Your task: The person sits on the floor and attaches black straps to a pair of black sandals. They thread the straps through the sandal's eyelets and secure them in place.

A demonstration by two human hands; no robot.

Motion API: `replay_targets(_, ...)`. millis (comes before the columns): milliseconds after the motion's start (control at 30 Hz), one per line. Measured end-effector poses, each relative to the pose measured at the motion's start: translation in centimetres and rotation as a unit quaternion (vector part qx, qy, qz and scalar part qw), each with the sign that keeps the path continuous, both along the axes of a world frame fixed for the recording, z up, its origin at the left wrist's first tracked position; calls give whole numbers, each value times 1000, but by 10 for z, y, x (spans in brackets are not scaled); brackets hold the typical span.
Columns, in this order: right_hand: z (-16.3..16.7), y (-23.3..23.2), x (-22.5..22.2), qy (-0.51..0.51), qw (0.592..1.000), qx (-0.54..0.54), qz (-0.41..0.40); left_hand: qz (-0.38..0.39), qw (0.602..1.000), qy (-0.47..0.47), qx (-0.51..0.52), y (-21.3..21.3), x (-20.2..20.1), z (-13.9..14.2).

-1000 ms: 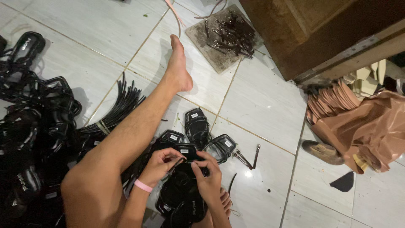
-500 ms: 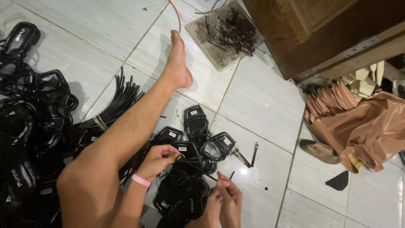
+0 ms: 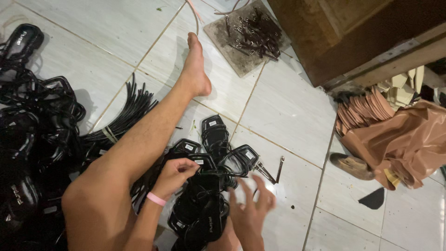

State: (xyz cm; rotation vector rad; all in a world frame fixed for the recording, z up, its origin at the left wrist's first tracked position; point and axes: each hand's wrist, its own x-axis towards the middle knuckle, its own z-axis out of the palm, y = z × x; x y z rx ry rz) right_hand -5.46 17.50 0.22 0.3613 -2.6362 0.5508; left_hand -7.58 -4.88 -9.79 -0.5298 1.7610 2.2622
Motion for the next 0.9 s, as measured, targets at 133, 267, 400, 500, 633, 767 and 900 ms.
replay_targets(133,4,-24,-23,-3,993,69,93,6,999,-34,-8,0,1,1)
replay_targets(267,-1,-30,-33,103,976,153,112,9,1000,-13,-13,0,3,-4)
replay_targets(400,-11,-30,-38,78,969,118,205,13,999,-33,-30,3,2,-9)
replay_targets(500,-18,-28,-35,17,965,101,240,20,998,15,-50,7,2,-6)
replay_targets(633,-19,-28,-28,36,964,102,243,24,997,10,-71,8,3,1)
replay_targets(767,-11,-24,-24,26,960,121,250,29,997,-11,-67,9,4,7)
replay_targets(900,-6,-27,-23,10,963,114,244,32,998,0,-50,8,4,6)
